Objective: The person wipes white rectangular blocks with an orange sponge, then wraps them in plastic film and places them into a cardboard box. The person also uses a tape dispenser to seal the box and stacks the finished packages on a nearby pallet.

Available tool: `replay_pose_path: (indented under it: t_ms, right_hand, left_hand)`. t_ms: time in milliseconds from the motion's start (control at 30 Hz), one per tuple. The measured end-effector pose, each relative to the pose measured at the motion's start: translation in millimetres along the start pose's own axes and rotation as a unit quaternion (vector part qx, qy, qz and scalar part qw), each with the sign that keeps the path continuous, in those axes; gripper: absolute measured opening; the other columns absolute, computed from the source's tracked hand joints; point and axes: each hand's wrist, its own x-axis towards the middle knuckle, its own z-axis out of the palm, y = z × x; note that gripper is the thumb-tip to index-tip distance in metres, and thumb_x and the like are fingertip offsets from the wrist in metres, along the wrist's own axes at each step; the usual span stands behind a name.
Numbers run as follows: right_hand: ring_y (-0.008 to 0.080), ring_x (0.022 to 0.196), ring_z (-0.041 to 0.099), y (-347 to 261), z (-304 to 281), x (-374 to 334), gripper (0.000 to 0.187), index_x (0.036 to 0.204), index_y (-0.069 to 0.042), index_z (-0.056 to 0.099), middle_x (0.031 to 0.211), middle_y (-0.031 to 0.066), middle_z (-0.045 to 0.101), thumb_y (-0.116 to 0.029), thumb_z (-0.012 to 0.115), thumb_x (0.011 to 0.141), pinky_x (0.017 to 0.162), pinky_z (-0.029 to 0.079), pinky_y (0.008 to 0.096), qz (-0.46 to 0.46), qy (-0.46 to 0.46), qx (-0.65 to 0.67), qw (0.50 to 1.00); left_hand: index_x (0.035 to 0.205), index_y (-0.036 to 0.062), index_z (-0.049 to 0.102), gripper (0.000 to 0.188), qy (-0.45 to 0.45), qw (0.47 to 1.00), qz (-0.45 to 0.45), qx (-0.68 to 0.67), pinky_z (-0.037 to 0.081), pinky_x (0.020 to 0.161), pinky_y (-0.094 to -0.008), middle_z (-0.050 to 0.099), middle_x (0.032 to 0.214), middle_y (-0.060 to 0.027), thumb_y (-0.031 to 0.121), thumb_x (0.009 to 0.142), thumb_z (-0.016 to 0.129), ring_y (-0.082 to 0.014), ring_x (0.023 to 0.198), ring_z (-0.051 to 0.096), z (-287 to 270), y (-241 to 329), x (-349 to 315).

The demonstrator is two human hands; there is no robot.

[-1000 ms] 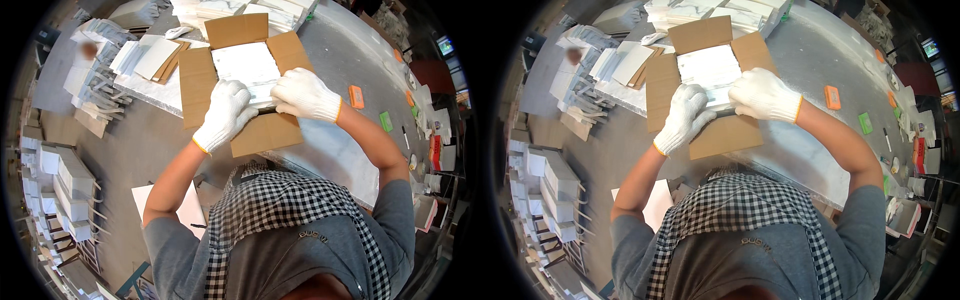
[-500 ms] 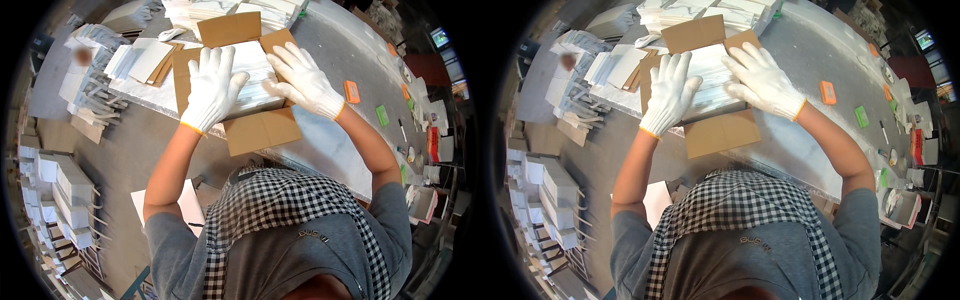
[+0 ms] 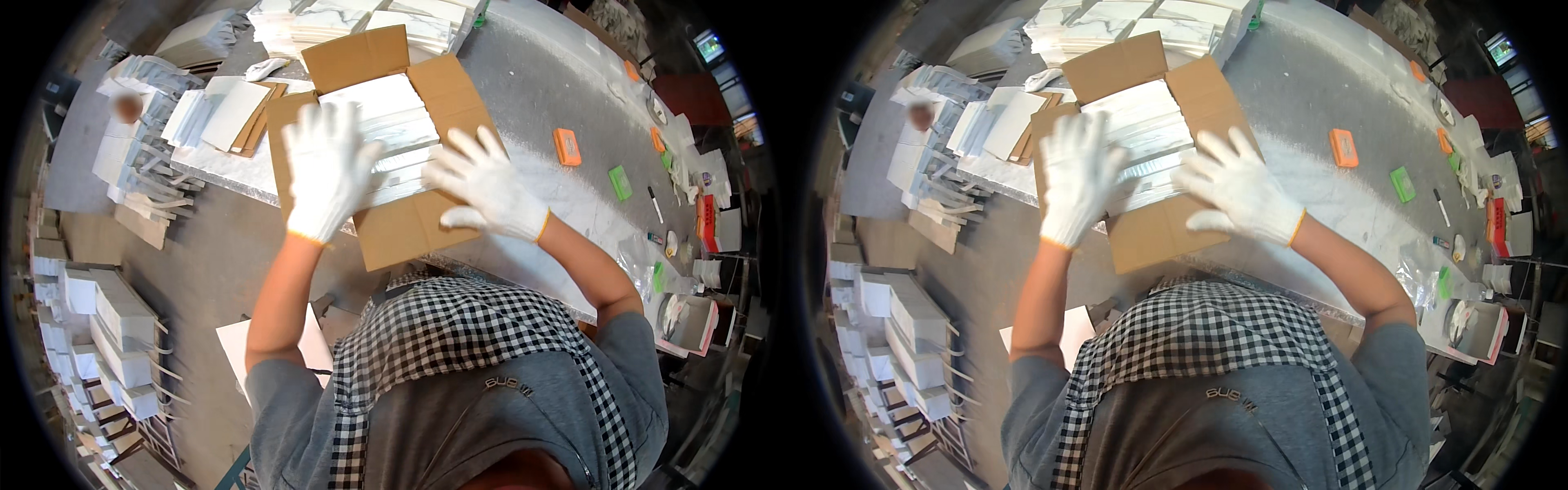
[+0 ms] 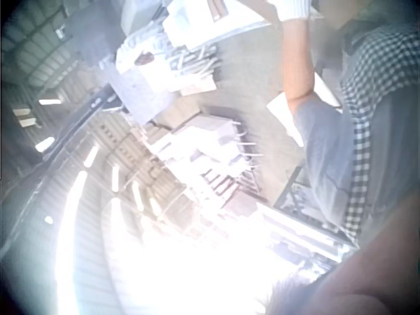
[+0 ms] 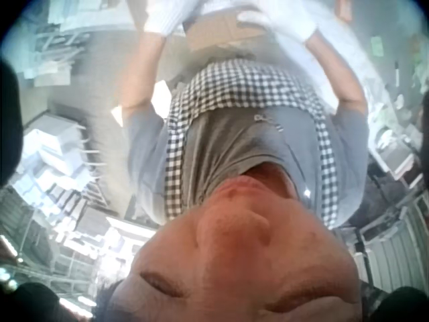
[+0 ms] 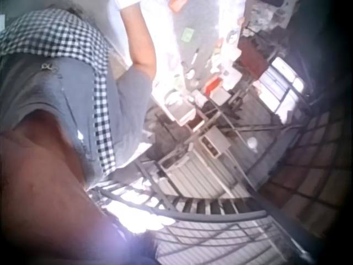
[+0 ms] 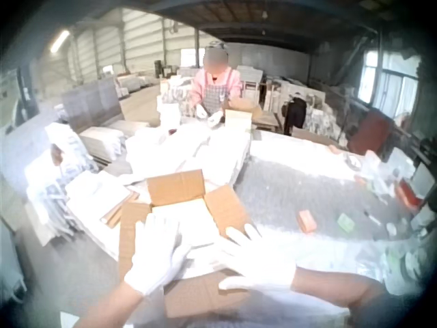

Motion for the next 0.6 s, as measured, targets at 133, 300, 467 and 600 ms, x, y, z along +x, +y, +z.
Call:
replay_pose_path:
  t_ms: [133,300,467,600]
  right_hand:
    - [0.0337,0.141,0.042,2,-12,-7,0.058,0.132,-0.011,0.063,0.137,0.0121,0.059,-0.054,0.061,0.092,0.117,0.031,0.0605,0.077,-0.067,0.111,0.989]
    - [0.0366,0.145,0.041,26,-14,-36,0.052,0.136,-0.008,0.063,0.146,0.0145,0.057,-0.025,0.068,0.088,0.119,0.033,0.0511,0.149,-0.023,0.245,0.958]
    - [0.0345,0.145,0.043,36,-54,-15,0.058,0.141,-0.007,0.060,0.147,0.0155,0.057,-0.024,0.068,0.086,0.119,0.036,0.0457,0.095,-0.069,0.267,0.957]
    - [0.0351,0.142,0.045,61,-56,42,0.059,0.143,-0.007,0.057,0.150,0.0150,0.054,-0.027,0.066,0.088,0.118,0.037,0.0432,0.140,0.038,0.277,0.950]
  left_hand:
    - [0.121,-0.0007,0.063,0.046,0.167,0.983,-0.065,-0.047,0.043,0.097,-0.0457,0.063,0.118,-0.0166,0.014,0.080,0.075,-0.0330,0.113,0.055,-21,-39,-49]
    - [0.158,0.0026,0.033,0.078,0.244,0.898,-0.318,-0.180,0.035,0.118,-0.0442,0.042,0.156,-0.0226,0.006,0.090,0.071,-0.0331,0.140,0.046,19,-33,-144]
    - [0.163,0.0038,0.013,0.107,0.007,0.807,-0.431,-0.404,0.039,0.116,-0.0435,0.043,0.157,-0.0237,0.021,0.083,0.082,-0.0387,0.140,0.048,42,23,-156]
    - [0.155,0.0046,0.035,0.096,-0.113,0.831,-0.402,-0.368,0.054,0.097,-0.0417,0.058,0.138,-0.0281,0.030,0.078,0.087,-0.0354,0.118,0.065,67,34,-125]
